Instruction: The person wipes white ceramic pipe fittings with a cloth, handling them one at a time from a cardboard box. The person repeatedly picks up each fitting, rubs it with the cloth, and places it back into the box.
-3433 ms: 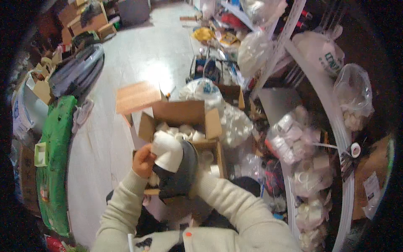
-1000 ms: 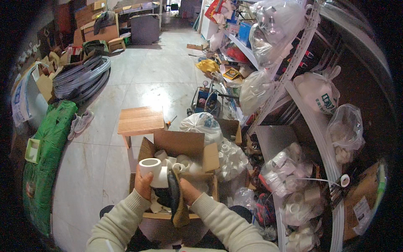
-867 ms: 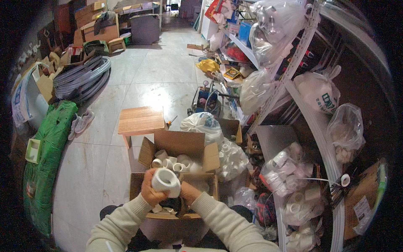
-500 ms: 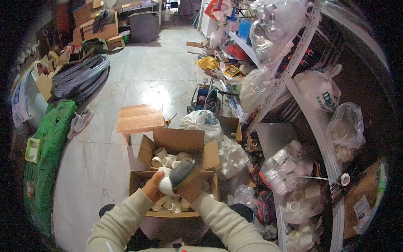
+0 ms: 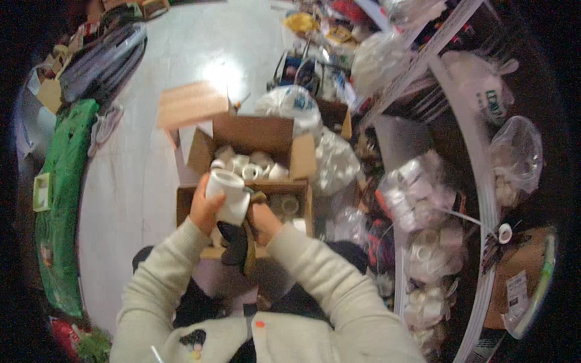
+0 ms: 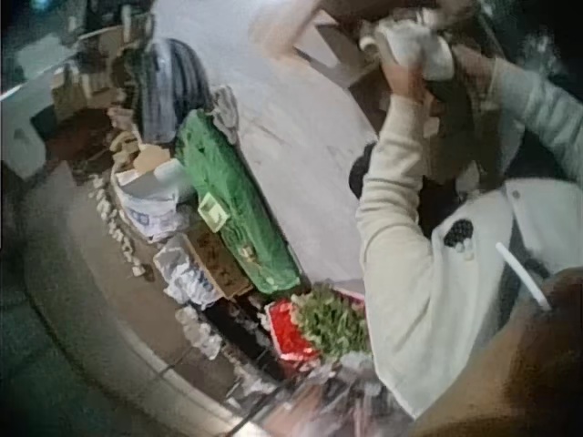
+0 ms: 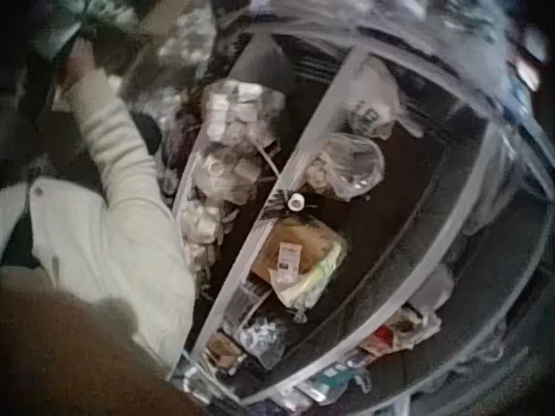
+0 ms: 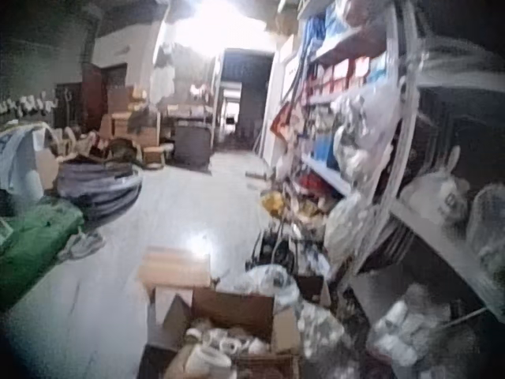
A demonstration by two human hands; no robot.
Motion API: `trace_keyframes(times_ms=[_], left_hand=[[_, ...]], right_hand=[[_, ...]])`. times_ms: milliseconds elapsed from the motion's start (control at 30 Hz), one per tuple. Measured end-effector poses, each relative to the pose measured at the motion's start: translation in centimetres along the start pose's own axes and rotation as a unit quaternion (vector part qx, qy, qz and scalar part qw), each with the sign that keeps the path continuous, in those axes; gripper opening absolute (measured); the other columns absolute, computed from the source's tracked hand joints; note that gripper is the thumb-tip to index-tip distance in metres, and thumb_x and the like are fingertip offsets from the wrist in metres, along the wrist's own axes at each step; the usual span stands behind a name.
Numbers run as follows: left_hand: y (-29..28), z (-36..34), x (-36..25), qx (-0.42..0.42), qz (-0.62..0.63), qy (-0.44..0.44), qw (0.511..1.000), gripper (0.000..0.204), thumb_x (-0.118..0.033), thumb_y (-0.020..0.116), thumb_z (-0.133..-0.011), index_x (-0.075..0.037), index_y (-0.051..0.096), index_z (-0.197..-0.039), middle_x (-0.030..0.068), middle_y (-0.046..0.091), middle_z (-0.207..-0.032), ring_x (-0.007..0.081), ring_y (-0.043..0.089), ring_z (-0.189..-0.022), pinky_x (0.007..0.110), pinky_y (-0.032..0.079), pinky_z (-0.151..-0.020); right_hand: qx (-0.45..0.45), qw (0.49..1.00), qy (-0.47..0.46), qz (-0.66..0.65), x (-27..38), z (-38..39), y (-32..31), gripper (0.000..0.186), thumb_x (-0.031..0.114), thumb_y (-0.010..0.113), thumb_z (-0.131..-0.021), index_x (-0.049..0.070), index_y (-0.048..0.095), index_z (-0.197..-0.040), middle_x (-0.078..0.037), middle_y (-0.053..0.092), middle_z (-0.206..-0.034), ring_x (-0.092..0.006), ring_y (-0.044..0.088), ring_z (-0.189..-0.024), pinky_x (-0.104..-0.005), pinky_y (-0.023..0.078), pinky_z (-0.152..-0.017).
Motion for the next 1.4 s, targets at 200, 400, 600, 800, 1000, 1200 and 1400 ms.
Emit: trace_keyframes(times_ms=[200, 400, 600, 800, 1000, 1200, 1400], left_hand=[[-0.3, -0.6, 1.8, 0.001, 0.231, -0.087, 0.969, 0.054, -0.046, 0.046, -0.075, -0.002, 0.046, -0.108, 0.0118, 0.056, -0.094, 0.0228, 0.057, -0.083, 0.034, 0.048, -0.073], [1.6, -0.8, 0.6, -0.010, 0.412, -0.141, 0.900, 0.057, -0.051, 0.041, -0.078, -0.003, 0.048, -0.108, 0.0137, 0.058, -0.093, 0.0258, 0.059, -0.081, 0.036, 0.051, -0.070], [2.4, -0.2, 0.4, 0.069, 0.413, -0.150, 0.896, 0.062, -0.053, 0.044, -0.077, -0.004, 0.043, -0.115, 0.0175, 0.056, -0.099, 0.0290, 0.059, -0.085, 0.037, 0.053, -0.067], [3.2, 0.7, 1.1, 0.178, 0.283, -0.179, 0.925, 0.067, -0.052, 0.053, -0.074, -0.005, 0.037, -0.120, 0.0165, 0.053, -0.105, 0.0284, 0.056, -0.091, 0.040, 0.049, -0.077], [1.5, -0.4, 4.3, 0.269, -0.011, -0.191, 0.944, 0.045, -0.043, 0.053, -0.078, -0.006, 0.044, -0.101, 0.0057, 0.053, -0.093, 0.0128, 0.054, -0.080, 0.029, 0.047, -0.065], [1.8, -0.6, 2.4, 0.079, 0.092, -0.190, 0.974, 0.040, -0.041, 0.043, -0.086, -0.008, 0.041, -0.108, 0.0065, 0.052, -0.098, 0.0157, 0.054, -0.084, 0.030, 0.048, -0.068], [2.8, 0.8, -1.4, 0.159, -0.320, 0.158, 0.920, 0.087, -0.008, 0.074, -0.059, -0.010, 0.024, -0.129, 0.0155, 0.031, -0.129, 0.0272, 0.033, -0.119, 0.036, 0.030, -0.097]], right_hand=[[0.192, 0.980, 0.051, 0.023, -2.0, 1.4, 2.3, 0.025, 0.019, 0.055, -0.081, 0.004, 0.055, -0.100, -0.007, 0.058, -0.097, -0.0176, 0.056, -0.086, -0.0289, 0.046, -0.076], [0.312, 0.864, -0.167, 0.357, 3.4, 3.2, 2.3, 0.033, 0.013, 0.065, -0.070, 0.003, 0.054, -0.100, -0.006, 0.057, -0.096, -0.0151, 0.052, -0.089, -0.0277, 0.041, -0.082], [0.210, 0.971, -0.109, -0.025, 6.9, 1.6, -3.0, 0.029, 0.024, 0.051, -0.084, 0.004, 0.050, -0.105, -0.006, 0.057, -0.089, -0.0141, 0.058, -0.073, -0.0262, 0.050, -0.065], [0.104, 0.966, -0.226, 0.075, 8.4, 2.7, -2.3, 0.034, 0.020, 0.056, -0.080, 0.004, 0.047, -0.109, -0.008, 0.056, -0.093, -0.0155, 0.057, -0.079, -0.0265, 0.049, -0.068], [0.124, 0.899, -0.152, 0.392, 4.7, 2.0, 0.0, 0.029, 0.007, 0.060, -0.062, -0.004, 0.057, -0.089, -0.007, 0.059, -0.079, -0.0142, 0.055, -0.072, -0.0283, 0.045, -0.064], [-0.059, 0.943, -0.226, 0.237, 7.1, 2.3, -2.5, 0.021, 0.006, 0.057, -0.069, -0.004, 0.057, -0.088, -0.008, 0.060, -0.081, -0.0155, 0.057, -0.068, -0.0278, 0.046, -0.058], [-0.014, 0.990, -0.134, 0.032, 5.8, 0.8, -3.0, 0.020, 0.007, 0.057, -0.072, -0.007, 0.057, -0.087, -0.011, 0.059, -0.078, -0.0183, 0.059, -0.059, -0.0298, 0.050, -0.051]])
Point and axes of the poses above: each hand's wrist, its own z-axis away from the middle knuckle, its own y-axis out of the palm, x = y × z, the point moved 8 cm from there along -z, towards the middle knuckle
